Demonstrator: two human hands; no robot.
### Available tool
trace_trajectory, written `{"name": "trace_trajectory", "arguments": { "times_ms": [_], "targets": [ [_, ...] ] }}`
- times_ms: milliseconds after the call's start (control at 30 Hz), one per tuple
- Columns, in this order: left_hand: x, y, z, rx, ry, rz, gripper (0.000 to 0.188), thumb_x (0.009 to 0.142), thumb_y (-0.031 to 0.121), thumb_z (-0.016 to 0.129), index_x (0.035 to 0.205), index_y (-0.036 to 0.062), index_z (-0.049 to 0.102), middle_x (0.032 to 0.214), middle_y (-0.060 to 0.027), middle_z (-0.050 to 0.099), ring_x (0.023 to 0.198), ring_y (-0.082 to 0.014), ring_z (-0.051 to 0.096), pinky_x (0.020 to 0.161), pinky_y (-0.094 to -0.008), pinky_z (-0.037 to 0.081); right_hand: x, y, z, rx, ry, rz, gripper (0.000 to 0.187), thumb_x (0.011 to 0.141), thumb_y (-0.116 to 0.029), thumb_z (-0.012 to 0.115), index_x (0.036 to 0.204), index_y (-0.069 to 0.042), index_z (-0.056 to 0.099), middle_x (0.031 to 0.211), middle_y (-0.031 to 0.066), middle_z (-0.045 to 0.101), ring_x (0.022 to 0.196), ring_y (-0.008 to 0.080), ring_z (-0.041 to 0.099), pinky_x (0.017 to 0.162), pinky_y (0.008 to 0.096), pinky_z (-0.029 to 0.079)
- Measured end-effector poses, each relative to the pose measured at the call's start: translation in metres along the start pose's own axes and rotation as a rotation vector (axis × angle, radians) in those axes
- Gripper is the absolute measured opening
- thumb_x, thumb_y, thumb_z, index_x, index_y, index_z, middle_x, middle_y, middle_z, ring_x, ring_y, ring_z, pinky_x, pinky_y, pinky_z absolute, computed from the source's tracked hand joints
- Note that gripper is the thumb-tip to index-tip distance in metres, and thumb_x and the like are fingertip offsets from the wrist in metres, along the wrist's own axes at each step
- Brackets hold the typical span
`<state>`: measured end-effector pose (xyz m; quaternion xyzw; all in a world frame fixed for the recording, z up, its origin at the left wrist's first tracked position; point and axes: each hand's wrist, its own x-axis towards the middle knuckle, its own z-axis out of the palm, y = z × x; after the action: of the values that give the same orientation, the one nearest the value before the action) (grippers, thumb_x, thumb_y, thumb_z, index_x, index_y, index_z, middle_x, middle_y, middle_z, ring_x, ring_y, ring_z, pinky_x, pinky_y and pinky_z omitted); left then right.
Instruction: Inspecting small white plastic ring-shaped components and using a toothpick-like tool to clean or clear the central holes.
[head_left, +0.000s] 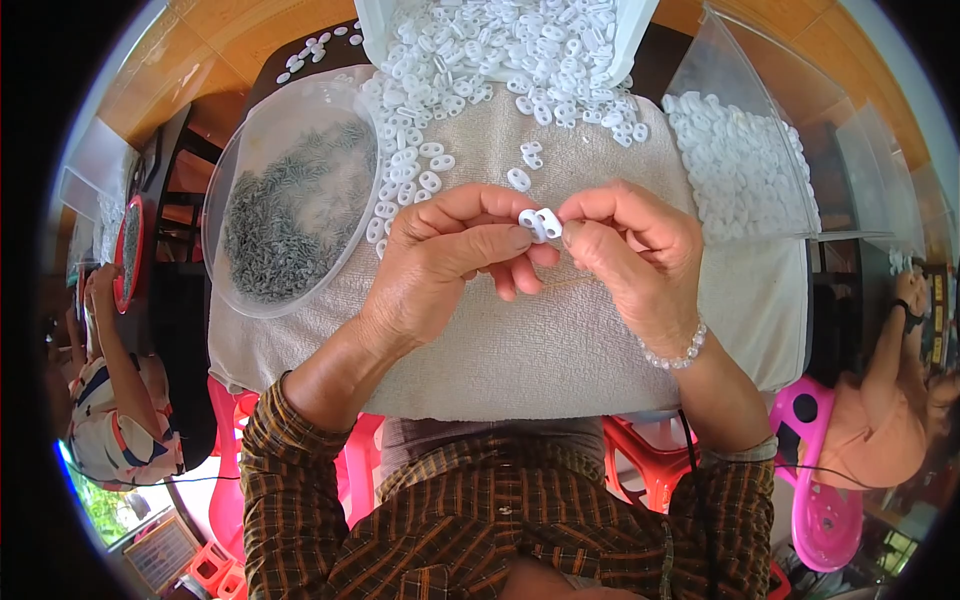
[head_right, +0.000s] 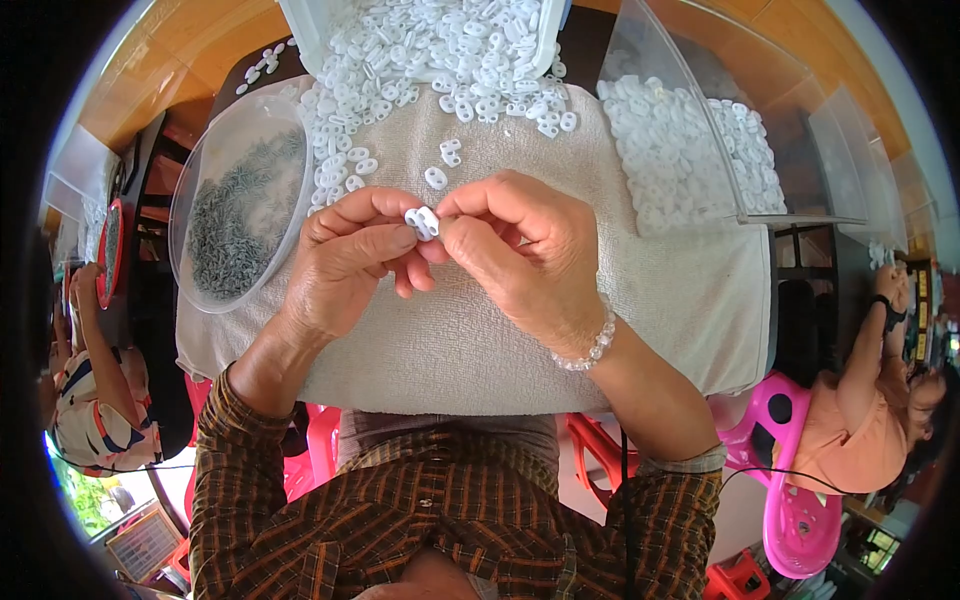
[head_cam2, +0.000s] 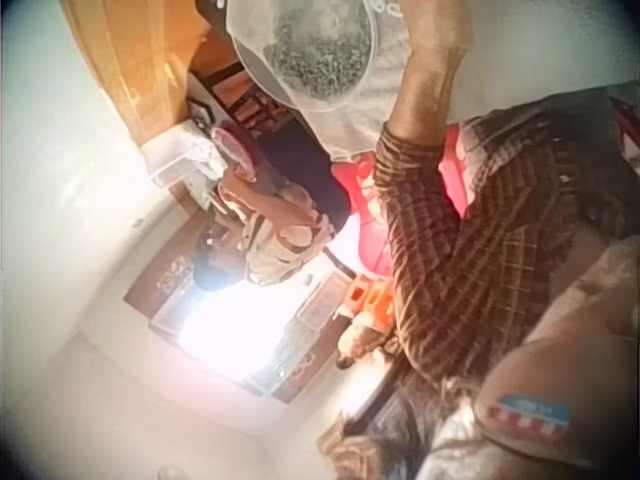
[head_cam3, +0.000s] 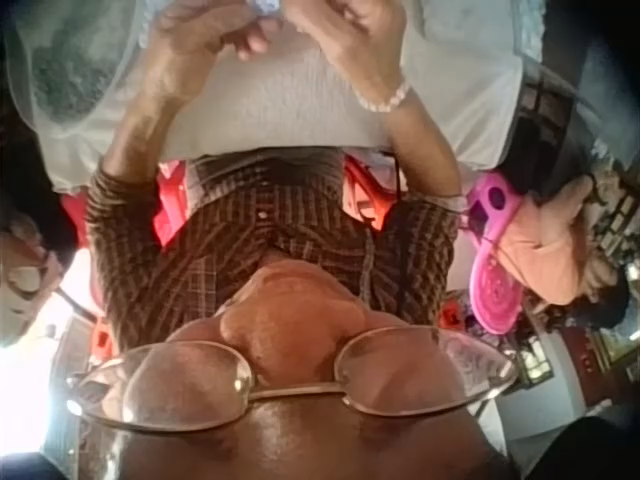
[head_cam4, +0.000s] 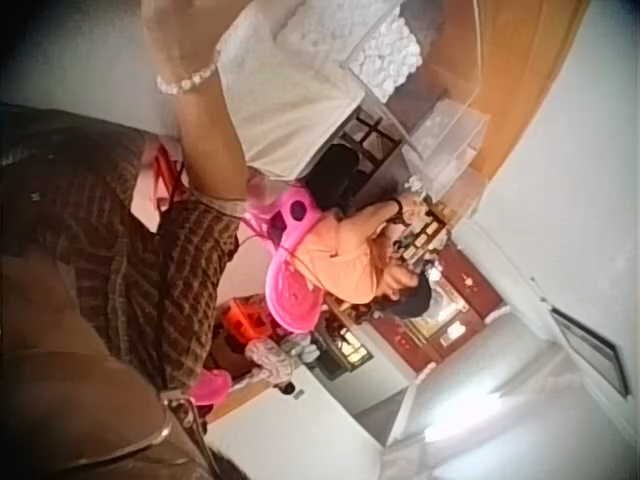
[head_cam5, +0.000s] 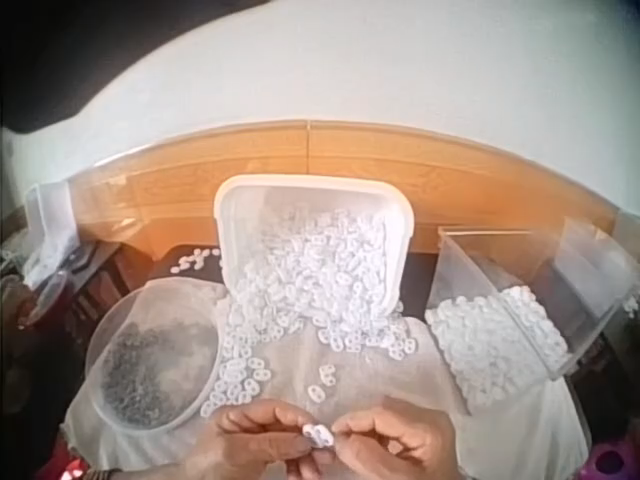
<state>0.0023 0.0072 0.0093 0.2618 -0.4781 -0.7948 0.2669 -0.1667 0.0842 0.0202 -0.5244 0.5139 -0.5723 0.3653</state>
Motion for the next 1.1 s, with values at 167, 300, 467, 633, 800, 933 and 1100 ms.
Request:
{"name": "trace_trajectory", "arguments": {
  "times_ms": [167, 300, 467, 633, 800, 933, 1100],
  "targets": [
    [0.0, 0.0, 0.0, 0.008, -0.005, 0.01, 0.017, 0.086, 0.005, 0.055, 0.102, 0.0027, 0.06, 0.083, -0.0119, 0.066, 0.065, -0.0187, 0.063, 0.054, -0.0262, 0.049, -0.001, 0.0, 0.0, -0.031, -0.003, -0.016, 0.007, 0.08, 0.0, 0.06, 0.086, 0.002, 0.062, 0.076, 0.0, 0.057, 0.066, 0.0034, 0.049, 0.057, 0.0174, 0.039],
    [0.0, 0.0, -0.001, 0.006, -0.012, 0.014, 0.018, 0.086, 0.005, 0.055, 0.102, 0.0027, 0.06, 0.084, -0.0121, 0.066, 0.065, -0.0191, 0.063, 0.054, -0.0263, 0.049, 0.0, -0.002, 0.001, -0.054, -0.009, -0.019, 0.008, 0.08, -0.001, 0.061, 0.086, 0.002, 0.062, 0.076, -0.0005, 0.057, 0.066, 0.0034, 0.049, 0.058, 0.0179, 0.039],
    [0.0, -0.001, -0.001, -0.008, -0.01, 0.011, 0.018, 0.085, 0.004, 0.056, 0.103, 0.0028, 0.06, 0.084, -0.0125, 0.066, 0.064, -0.0194, 0.063, 0.054, -0.0262, 0.049, -0.001, -0.002, 0.001, -0.029, 0.001, -0.004, 0.006, 0.08, -0.001, 0.061, 0.085, 0.002, 0.062, 0.077, -0.0001, 0.057, 0.067, 0.0035, 0.049, 0.058, 0.018, 0.038],
    [0.0, -0.003, 0.0, -0.002, -0.013, 0.068, 0.017, 0.084, 0.002, 0.058, 0.102, 0.0023, 0.06, 0.084, -0.0123, 0.066, 0.066, -0.0184, 0.063, 0.056, -0.0257, 0.05, 0.003, 0.004, -0.002, -0.291, 0.07, -0.26, 0.006, 0.08, -0.003, 0.06, 0.077, 0.001, 0.063, 0.067, 0.0019, 0.059, 0.054, 0.0048, 0.056, 0.047, 0.0183, 0.042],
    [-0.006, -0.005, 0.004, 0.223, 0.075, 0.292, 0.019, 0.084, 0.0, 0.058, 0.103, 0.0012, 0.061, 0.088, -0.0114, 0.065, 0.074, -0.0159, 0.063, 0.063, -0.0242, 0.05, 0.0, -0.005, 0.002, -0.101, 0.032, 0.147, 0.021, 0.087, -0.018, 0.057, 0.078, 0.001, 0.063, 0.061, 0.0012, 0.056, 0.054, 0.0047, 0.049, 0.049, 0.0183, 0.038],
    [-0.008, -0.005, -0.003, 0.625, 0.033, 0.551, 0.022, 0.083, -0.006, 0.058, 0.105, -0.001, 0.06, 0.092, -0.0093, 0.063, 0.082, -0.0143, 0.062, 0.069, -0.0237, 0.051, 0.001, -0.004, 0.004, 0.184, -0.035, 0.332, 0.025, 0.087, -0.024, 0.059, 0.077, -0.001, 0.064, 0.061, 0.0018, 0.057, 0.051, 0.0053, 0.05, 0.045, 0.0174, 0.037],
    [-0.009, -0.006, 0.0, 0.631, 0.074, 0.576, 0.022, 0.079, -0.006, 0.062, 0.1, 0.0002, 0.063, 0.087, -0.0068, 0.063, 0.077, -0.0126, 0.06, 0.067, -0.0226, 0.048, 0.0, -0.006, 0.004, 0.279, -0.029, 0.349, 0.019, 0.085, -0.02, 0.06, 0.08, -0.002, 0.063, 0.062, 0.0016, 0.057, 0.051, 0.0053, 0.051, 0.044, 0.0164, 0.035]
  ]
}}
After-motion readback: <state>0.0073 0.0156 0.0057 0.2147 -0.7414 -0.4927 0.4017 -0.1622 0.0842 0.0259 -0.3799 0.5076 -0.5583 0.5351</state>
